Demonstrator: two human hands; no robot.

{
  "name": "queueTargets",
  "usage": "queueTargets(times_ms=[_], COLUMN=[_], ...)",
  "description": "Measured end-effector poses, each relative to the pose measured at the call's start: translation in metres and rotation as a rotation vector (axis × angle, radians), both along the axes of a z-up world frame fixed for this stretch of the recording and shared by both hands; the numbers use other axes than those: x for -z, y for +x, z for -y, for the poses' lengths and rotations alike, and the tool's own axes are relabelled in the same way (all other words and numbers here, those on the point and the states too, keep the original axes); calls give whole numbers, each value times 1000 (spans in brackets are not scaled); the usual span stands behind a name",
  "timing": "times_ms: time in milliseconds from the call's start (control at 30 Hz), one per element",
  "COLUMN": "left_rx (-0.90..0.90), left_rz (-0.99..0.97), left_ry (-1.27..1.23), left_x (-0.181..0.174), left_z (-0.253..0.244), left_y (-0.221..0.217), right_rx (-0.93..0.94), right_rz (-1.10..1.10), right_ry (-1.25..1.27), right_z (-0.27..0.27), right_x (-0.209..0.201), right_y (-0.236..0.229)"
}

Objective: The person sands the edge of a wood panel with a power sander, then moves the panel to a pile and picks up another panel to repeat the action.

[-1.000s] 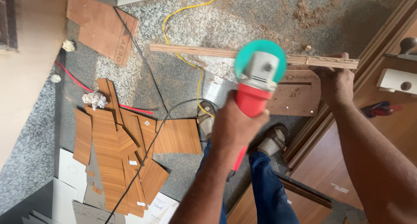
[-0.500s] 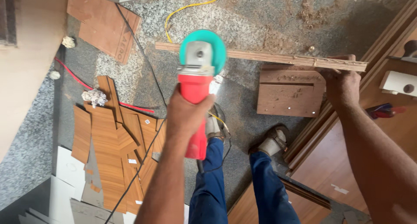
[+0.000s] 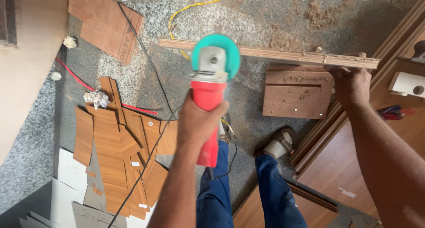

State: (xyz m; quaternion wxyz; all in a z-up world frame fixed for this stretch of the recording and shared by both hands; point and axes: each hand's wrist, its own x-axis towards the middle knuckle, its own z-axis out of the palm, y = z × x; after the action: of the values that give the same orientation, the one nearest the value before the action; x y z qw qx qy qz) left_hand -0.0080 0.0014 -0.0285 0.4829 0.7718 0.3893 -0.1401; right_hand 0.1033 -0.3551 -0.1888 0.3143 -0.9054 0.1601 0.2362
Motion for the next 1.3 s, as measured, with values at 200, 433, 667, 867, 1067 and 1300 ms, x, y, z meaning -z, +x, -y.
queueTargets(times_ms=[200, 433, 667, 867, 1067, 1300], left_rx=[98, 204, 170, -25, 58, 246], left_rz=[-131, -192, -234, -76, -177, -272], left_ry=[-2, -20, -65, 23, -20, -57], left_x=[-10, -22, -19, -15, -20, -28], left_z=[36, 58, 37, 3, 34, 85], left_y=[7, 23, 24, 16, 15, 30], right_rx=[-11, -18, 2, -81, 6, -31], right_rz=[43, 61, -21, 70, 16, 81], right_ry=[3, 70, 14, 2, 45, 11], right_z=[5, 0, 1, 7, 0, -5], right_x=[8, -3, 1, 9, 4, -7], right_y=[3, 2, 5, 1, 4, -5])
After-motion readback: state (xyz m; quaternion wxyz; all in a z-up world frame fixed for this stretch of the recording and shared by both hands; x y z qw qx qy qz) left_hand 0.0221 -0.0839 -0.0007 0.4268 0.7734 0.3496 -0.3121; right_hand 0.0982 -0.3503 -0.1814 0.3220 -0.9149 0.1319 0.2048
